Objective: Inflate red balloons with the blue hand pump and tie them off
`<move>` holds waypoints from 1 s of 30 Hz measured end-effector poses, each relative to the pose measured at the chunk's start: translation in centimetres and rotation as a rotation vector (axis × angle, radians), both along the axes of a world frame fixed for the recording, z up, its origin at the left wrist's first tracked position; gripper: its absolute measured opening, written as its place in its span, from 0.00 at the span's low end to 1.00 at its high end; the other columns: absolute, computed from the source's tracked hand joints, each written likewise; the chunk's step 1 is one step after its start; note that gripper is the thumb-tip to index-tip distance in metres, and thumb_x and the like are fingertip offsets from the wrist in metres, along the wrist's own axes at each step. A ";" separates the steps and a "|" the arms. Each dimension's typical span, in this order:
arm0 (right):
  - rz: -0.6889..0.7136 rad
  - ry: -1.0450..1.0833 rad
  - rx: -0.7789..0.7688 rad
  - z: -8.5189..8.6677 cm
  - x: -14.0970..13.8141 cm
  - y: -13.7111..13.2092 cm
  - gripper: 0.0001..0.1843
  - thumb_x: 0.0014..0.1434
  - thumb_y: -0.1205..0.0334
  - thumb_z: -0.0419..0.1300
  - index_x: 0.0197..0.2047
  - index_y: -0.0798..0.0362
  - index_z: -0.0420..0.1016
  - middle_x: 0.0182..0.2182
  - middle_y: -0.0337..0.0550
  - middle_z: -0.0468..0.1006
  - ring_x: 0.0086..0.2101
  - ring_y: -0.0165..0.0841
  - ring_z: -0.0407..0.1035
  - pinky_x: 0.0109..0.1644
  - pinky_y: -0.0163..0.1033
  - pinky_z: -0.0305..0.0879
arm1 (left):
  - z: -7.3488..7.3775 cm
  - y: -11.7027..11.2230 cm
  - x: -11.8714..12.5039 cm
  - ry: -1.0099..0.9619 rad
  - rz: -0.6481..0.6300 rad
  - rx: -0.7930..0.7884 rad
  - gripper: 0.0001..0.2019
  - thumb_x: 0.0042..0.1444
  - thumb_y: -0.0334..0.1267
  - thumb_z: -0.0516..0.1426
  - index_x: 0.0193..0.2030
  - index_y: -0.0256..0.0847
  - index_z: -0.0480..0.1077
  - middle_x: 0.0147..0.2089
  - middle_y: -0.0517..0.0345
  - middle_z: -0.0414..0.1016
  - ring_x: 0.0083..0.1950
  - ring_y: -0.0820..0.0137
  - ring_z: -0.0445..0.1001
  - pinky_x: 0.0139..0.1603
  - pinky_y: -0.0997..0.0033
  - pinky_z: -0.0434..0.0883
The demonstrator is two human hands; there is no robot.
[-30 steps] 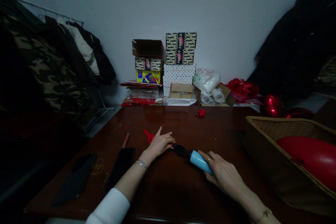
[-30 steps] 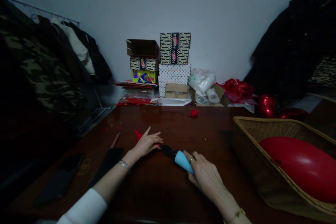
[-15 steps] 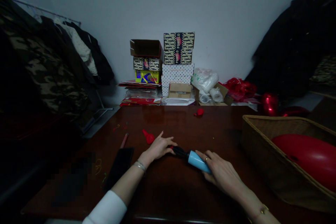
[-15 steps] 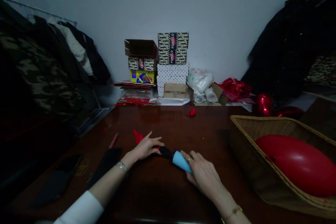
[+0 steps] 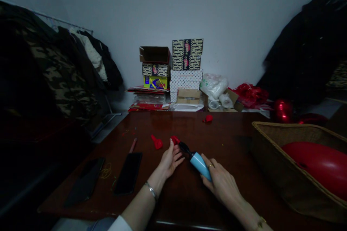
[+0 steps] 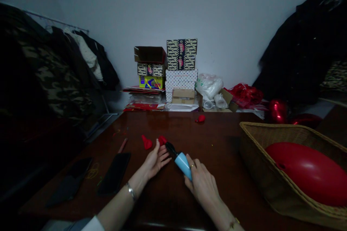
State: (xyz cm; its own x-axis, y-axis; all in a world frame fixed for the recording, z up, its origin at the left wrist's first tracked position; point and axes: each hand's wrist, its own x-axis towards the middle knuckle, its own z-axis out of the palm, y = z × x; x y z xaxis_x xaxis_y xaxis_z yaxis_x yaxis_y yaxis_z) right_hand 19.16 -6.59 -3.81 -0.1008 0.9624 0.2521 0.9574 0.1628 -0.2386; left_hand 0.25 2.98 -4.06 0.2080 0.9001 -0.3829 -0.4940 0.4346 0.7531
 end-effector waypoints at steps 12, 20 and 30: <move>0.039 0.114 -0.144 0.0 -5.0 -1.9 0.35 0.54 0.60 0.54 0.64 0.54 0.52 0.50 0.52 0.70 0.46 0.40 0.70 0.47 0.43 0.67 | -0.1 -0.8 0.8 -0.410 0.251 0.059 0.14 0.54 0.47 0.57 0.33 0.37 0.65 0.31 0.55 0.71 0.34 0.68 0.75 0.39 0.63 0.74; -0.053 0.152 -0.083 -1.2 -5.1 -4.0 0.35 0.55 0.57 0.55 0.64 0.50 0.50 0.51 0.51 0.71 0.46 0.40 0.70 0.45 0.43 0.68 | 0.9 0.3 -0.8 -0.423 0.365 0.060 0.14 0.55 0.47 0.56 0.30 0.38 0.63 0.23 0.63 0.62 0.21 0.78 0.64 0.20 0.79 0.65; -0.075 0.139 -0.081 -0.2 -5.0 -5.5 0.28 0.56 0.56 0.53 0.60 0.52 0.58 0.49 0.49 0.73 0.41 0.38 0.73 0.44 0.40 0.69 | 0.6 0.1 -0.3 -0.371 0.320 0.111 0.13 0.55 0.45 0.57 0.30 0.39 0.61 0.23 0.63 0.63 0.21 0.77 0.64 0.22 0.78 0.68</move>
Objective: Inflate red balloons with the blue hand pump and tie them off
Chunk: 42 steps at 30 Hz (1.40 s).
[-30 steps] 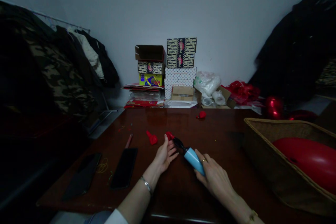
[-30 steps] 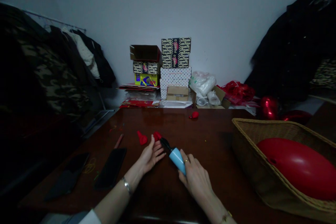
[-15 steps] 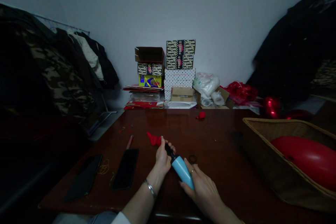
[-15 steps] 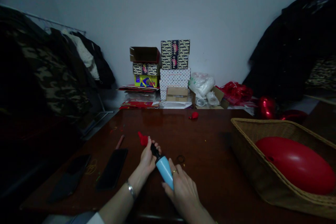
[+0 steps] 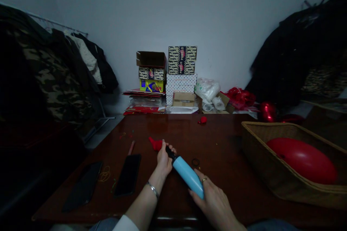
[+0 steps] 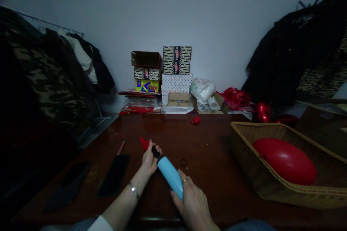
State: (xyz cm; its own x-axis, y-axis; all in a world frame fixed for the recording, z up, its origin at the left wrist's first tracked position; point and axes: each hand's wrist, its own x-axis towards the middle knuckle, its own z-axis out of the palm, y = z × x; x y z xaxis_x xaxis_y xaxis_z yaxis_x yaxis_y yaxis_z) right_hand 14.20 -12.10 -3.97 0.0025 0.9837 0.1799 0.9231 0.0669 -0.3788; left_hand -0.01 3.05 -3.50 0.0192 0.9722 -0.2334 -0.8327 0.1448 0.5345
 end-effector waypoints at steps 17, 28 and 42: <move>0.133 -0.262 0.219 -1.6 4.2 -5.1 0.43 0.57 0.56 0.53 0.67 0.41 0.30 0.36 0.40 0.75 0.34 0.37 0.73 0.48 0.50 0.65 | 1.2 0.3 -1.1 -0.079 0.021 -0.041 0.12 0.59 0.41 0.54 0.28 0.39 0.59 0.21 0.66 0.56 0.16 0.82 0.55 0.13 0.84 0.54; 0.030 -0.442 0.240 0.7 1.0 -3.2 0.42 0.56 0.59 0.56 0.67 0.40 0.36 0.37 0.42 0.74 0.31 0.35 0.70 0.54 0.55 0.55 | 1.2 -0.2 -0.9 -0.122 0.029 -0.045 0.16 0.57 0.49 0.54 0.27 0.39 0.58 0.21 0.66 0.56 0.17 0.82 0.55 0.13 0.84 0.55; 0.031 -0.555 0.244 1.5 -1.9 0.2 0.38 0.57 0.65 0.55 0.67 0.43 0.41 0.49 0.46 0.71 0.35 0.33 0.70 0.56 0.51 0.52 | 0.4 -1.7 1.4 0.083 -0.019 0.002 0.18 0.49 0.50 0.61 0.27 0.39 0.59 0.20 0.65 0.61 0.18 0.77 0.62 0.20 0.77 0.64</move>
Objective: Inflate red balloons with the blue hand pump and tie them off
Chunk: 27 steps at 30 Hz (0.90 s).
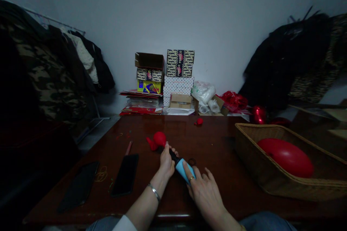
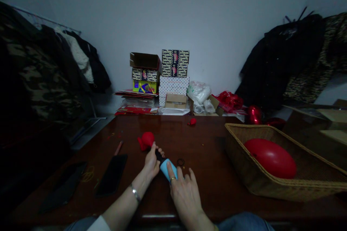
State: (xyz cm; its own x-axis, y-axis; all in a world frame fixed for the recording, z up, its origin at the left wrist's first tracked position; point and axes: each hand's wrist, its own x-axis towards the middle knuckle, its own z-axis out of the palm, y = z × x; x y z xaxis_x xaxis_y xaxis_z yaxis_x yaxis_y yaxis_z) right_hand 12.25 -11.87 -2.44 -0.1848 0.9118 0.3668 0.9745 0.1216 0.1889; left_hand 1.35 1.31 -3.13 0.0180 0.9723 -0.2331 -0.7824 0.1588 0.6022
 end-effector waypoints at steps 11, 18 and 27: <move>0.072 0.049 0.008 0.0 1.0 -2.1 0.39 0.55 0.65 0.56 0.67 0.42 0.43 0.46 0.43 0.72 0.35 0.34 0.69 0.56 0.53 0.52 | 0.7 2.2 -2.6 -0.044 0.127 -0.022 0.13 0.60 0.42 0.52 0.27 0.39 0.57 0.19 0.67 0.57 0.15 0.81 0.55 0.12 0.83 0.50; 0.159 -0.013 0.130 0.0 3.8 -4.3 0.37 0.54 0.64 0.55 0.66 0.46 0.47 0.44 0.44 0.74 0.31 0.33 0.70 0.53 0.52 0.55 | 1.3 2.3 -3.2 -0.158 0.098 -0.021 0.14 0.58 0.46 0.54 0.28 0.38 0.59 0.20 0.65 0.57 0.16 0.81 0.56 0.13 0.84 0.53; 0.134 -0.007 0.116 0.8 3.3 -4.1 0.39 0.52 0.65 0.55 0.65 0.46 0.47 0.40 0.42 0.74 0.28 0.32 0.69 0.51 0.51 0.55 | 1.4 1.8 -3.1 -0.260 0.040 0.054 0.16 0.57 0.50 0.53 0.31 0.37 0.62 0.21 0.65 0.56 0.17 0.82 0.54 0.14 0.84 0.54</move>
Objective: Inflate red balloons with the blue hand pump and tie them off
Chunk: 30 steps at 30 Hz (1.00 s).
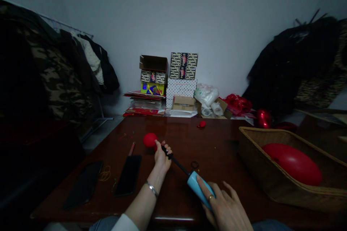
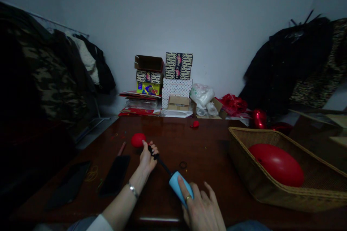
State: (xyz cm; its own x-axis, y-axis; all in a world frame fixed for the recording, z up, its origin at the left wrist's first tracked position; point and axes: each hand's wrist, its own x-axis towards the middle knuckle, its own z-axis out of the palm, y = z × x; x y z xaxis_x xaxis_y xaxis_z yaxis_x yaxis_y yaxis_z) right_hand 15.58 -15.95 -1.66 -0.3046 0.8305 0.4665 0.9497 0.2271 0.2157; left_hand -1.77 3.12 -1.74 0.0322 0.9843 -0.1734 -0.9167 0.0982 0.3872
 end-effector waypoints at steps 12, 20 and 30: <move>-0.114 -0.012 -0.157 2.2 -2.5 2.8 0.37 0.54 0.67 0.56 0.65 0.42 0.49 0.40 0.42 0.73 0.32 0.33 0.69 0.55 0.51 0.51 | -1.2 -2.1 2.9 0.143 -0.021 -0.073 0.13 0.55 0.44 0.57 0.28 0.39 0.60 0.24 0.60 0.65 0.23 0.75 0.67 0.22 0.78 0.66; -0.129 -0.022 -0.112 1.7 -3.7 3.3 0.35 0.54 0.66 0.55 0.64 0.44 0.50 0.37 0.42 0.74 0.31 0.33 0.69 0.53 0.50 0.53 | -0.8 -1.6 2.6 0.165 0.016 -0.132 0.12 0.58 0.39 0.55 0.27 0.39 0.58 0.19 0.66 0.57 0.16 0.81 0.57 0.14 0.83 0.56; -0.072 0.064 -0.111 1.8 -0.6 1.1 0.39 0.53 0.65 0.56 0.66 0.43 0.46 0.37 0.40 0.72 0.32 0.33 0.69 0.51 0.49 0.53 | 0.9 -1.9 1.5 -0.030 -0.141 -0.004 0.12 0.58 0.45 0.54 0.31 0.37 0.63 0.23 0.62 0.61 0.20 0.78 0.61 0.18 0.80 0.62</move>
